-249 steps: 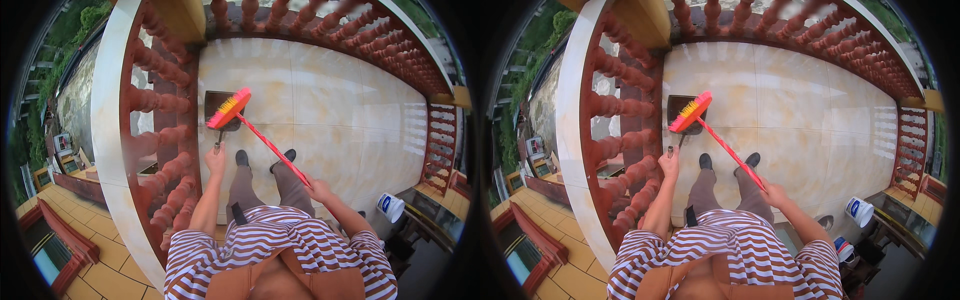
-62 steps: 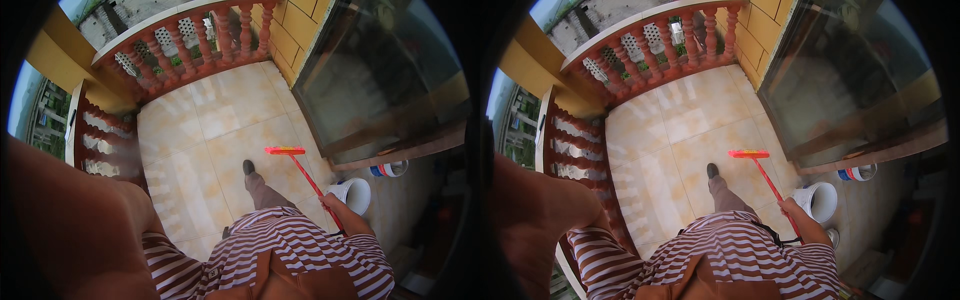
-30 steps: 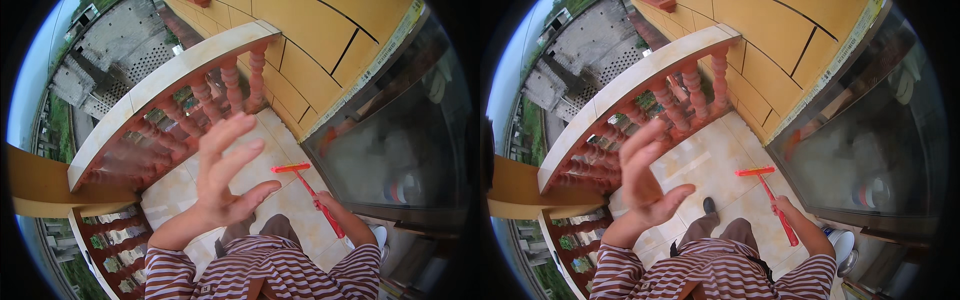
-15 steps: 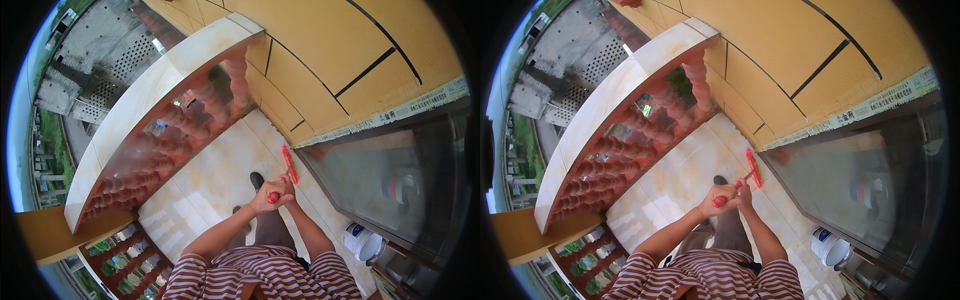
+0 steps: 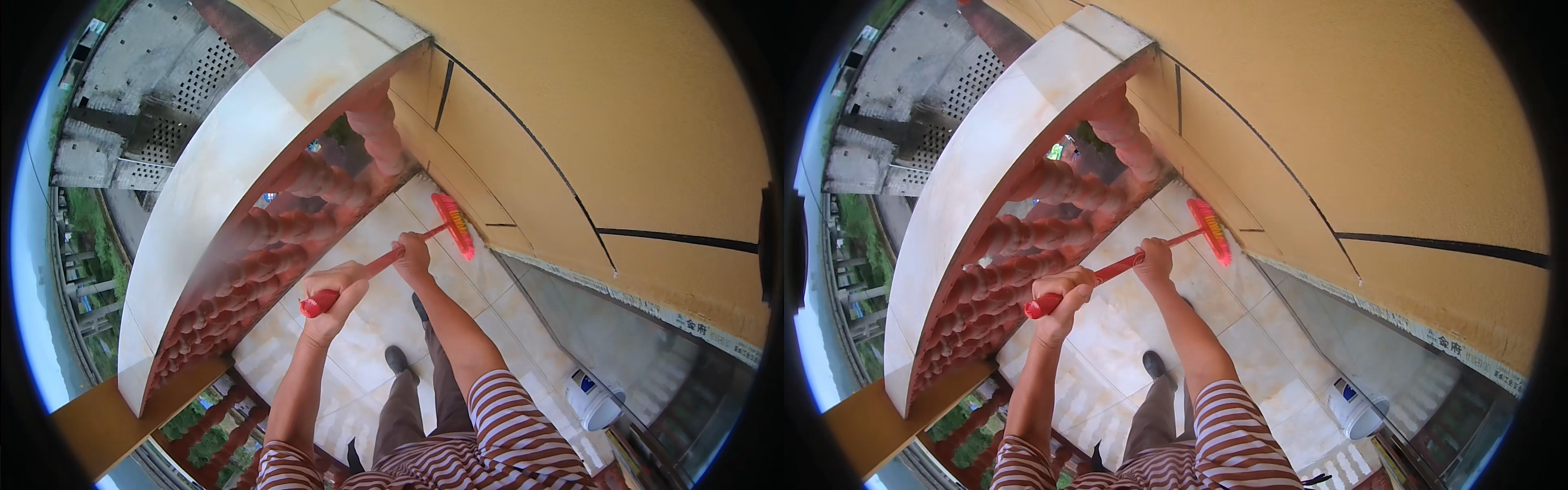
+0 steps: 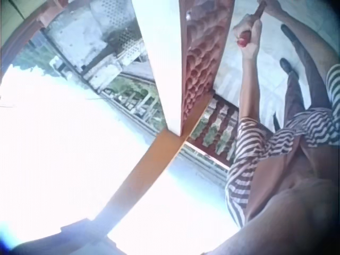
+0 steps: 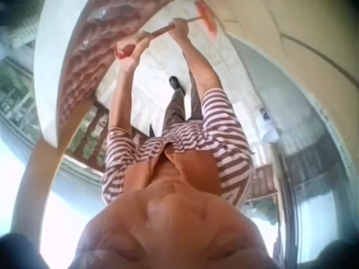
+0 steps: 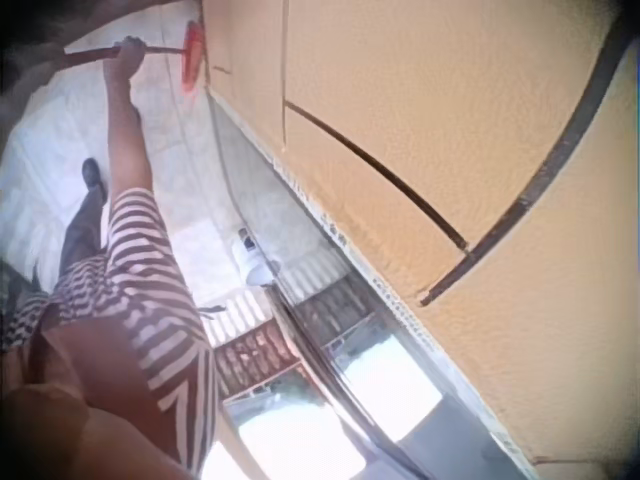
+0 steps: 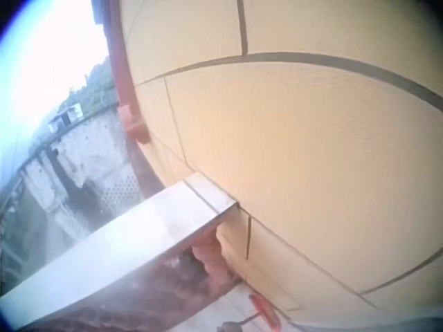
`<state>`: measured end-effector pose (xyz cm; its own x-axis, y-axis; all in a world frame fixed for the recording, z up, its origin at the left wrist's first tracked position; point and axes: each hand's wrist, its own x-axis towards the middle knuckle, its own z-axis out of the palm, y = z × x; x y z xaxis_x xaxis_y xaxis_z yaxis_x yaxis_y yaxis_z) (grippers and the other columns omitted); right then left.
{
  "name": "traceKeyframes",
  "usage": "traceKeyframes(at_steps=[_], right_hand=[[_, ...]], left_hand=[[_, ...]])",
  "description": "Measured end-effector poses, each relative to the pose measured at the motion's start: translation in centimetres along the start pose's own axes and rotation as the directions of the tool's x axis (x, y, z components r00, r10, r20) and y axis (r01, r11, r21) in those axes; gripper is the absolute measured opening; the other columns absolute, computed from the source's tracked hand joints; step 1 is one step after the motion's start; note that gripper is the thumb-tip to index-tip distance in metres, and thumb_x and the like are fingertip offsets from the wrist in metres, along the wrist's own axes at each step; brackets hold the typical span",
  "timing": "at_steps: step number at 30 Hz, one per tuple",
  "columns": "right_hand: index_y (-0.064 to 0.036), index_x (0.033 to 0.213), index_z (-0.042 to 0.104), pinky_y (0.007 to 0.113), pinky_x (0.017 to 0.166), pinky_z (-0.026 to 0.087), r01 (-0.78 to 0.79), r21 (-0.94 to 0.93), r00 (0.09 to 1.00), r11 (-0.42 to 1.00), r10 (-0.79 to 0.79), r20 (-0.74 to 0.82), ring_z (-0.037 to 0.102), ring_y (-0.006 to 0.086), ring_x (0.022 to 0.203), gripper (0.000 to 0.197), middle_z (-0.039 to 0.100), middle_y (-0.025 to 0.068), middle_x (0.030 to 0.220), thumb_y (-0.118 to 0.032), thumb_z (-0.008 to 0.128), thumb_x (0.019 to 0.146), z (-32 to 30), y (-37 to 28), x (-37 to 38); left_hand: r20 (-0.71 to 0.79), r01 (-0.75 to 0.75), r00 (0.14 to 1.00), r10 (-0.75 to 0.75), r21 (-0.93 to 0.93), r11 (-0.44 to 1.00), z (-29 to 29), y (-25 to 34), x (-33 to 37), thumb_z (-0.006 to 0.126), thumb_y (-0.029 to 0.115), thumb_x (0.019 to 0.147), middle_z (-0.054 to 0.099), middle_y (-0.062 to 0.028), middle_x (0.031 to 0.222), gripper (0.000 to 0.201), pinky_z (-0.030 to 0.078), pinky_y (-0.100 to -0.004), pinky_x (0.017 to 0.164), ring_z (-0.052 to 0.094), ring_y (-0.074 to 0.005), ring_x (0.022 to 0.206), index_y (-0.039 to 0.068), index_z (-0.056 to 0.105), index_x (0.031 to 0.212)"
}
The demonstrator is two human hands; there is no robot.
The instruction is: The person sweeps a tiled balcony floor using a red broom and a metal dustpan. They gather debris into the dustpan, empty it into a bucket, and continue sweeping different sections of the floor. The person also moves a metal bowl and a bucket to clear the workspace.
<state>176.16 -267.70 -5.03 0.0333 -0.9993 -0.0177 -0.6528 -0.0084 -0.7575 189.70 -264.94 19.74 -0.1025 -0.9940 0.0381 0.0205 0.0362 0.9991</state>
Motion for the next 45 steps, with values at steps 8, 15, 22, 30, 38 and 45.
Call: traceKeyframes(at_steps=[8,15,22,30,38,45], right_hand=[[-0.0047,0.066,0.049,0.042,0.068,0.045,0.143,-0.003,0.988,0.990,-0.143,0.052,0.054,0.0340,0.082,0.018,0.056,0.0115,0.075,-0.011,0.063,0.075,-3.1,-4.7,2.6],[-0.0055,0.065,0.049,0.043,0.066,0.045,0.216,0.044,0.936,0.975,-0.219,0.274,0.053,0.0326,0.079,0.017,0.055,0.0102,0.073,-0.012,0.063,0.073,0.2,-1.6,2.9],[-0.0059,0.066,0.052,0.040,0.068,0.048,0.179,0.018,0.956,0.984,-0.179,0.234,0.056,0.0291,0.084,0.014,0.058,0.0085,0.077,-0.010,0.065,0.072,-2.3,-3.2,3.2],[-0.0061,0.065,0.049,0.038,0.069,0.049,0.275,0.233,0.765,0.933,-0.359,0.534,0.057,0.0290,0.084,0.017,0.054,0.0088,0.072,-0.013,0.062,0.073,-0.4,-7.6,-3.1],[-0.0057,0.063,0.054,0.041,0.070,0.048,0.274,0.072,0.880,0.959,-0.280,0.384,0.056,0.0301,0.082,0.012,0.057,0.0101,0.073,-0.008,0.064,0.069,1.0,-3.2,-3.2],[-0.0070,0.066,0.051,0.038,0.069,0.047,0.125,0.337,0.633,0.933,-0.337,0.697,0.055,0.0284,0.082,0.016,0.053,0.0080,0.076,-0.018,0.060,0.074,4.1,-9.9,-14.5]], left_hand=[[-0.065,-0.241,0.969,0.237,-0.069,0.968,-1.1,3.3,0.7,0.064,-0.004,0.075,0.051,-0.0088,0.058,0.031,0.046,-0.0349,0.064,0.048,-0.0226,0.054,0.002,0.041,0.055],[-0.287,-0.061,0.956,0.059,0.004,0.998,-0.3,0.0,-1.3,0.060,-0.009,0.079,0.051,-0.0073,0.058,0.034,0.044,-0.0325,0.059,0.049,-0.0225,0.054,0.001,0.038,0.054],[-0.228,-0.142,0.964,0.137,-0.005,0.990,0.7,1.7,-1.6,0.065,-0.005,0.078,0.047,-0.0078,0.054,0.035,0.045,-0.0323,0.059,0.049,-0.0234,0.053,0.001,0.040,0.055],[-0.278,-0.080,0.949,0.147,0.238,0.968,1.6,7.0,-5.9,0.069,0.010,0.083,0.051,-0.0067,0.057,0.038,0.046,-0.0340,0.059,0.049,-0.0199,0.053,0.003,0.043,0.057],[-0.418,0.033,0.908,-0.001,0.067,0.997,1.3,1.5,-9.2,0.061,-0.003,0.082,0.050,-0.0064,0.060,0.034,0.047,-0.0376,0.068,0.049,-0.0210,0.057,0.002,0.040,0.056],[-0.386,0.179,0.922,-0.026,0.367,0.913,2.6,7.0,-14.0,0.068,0.002,0.079,0.051,-0.0071,0.057,0.031,0.045,-0.0334,0.057,0.049,-0.0210,0.053,0.002,0.046,0.057]])
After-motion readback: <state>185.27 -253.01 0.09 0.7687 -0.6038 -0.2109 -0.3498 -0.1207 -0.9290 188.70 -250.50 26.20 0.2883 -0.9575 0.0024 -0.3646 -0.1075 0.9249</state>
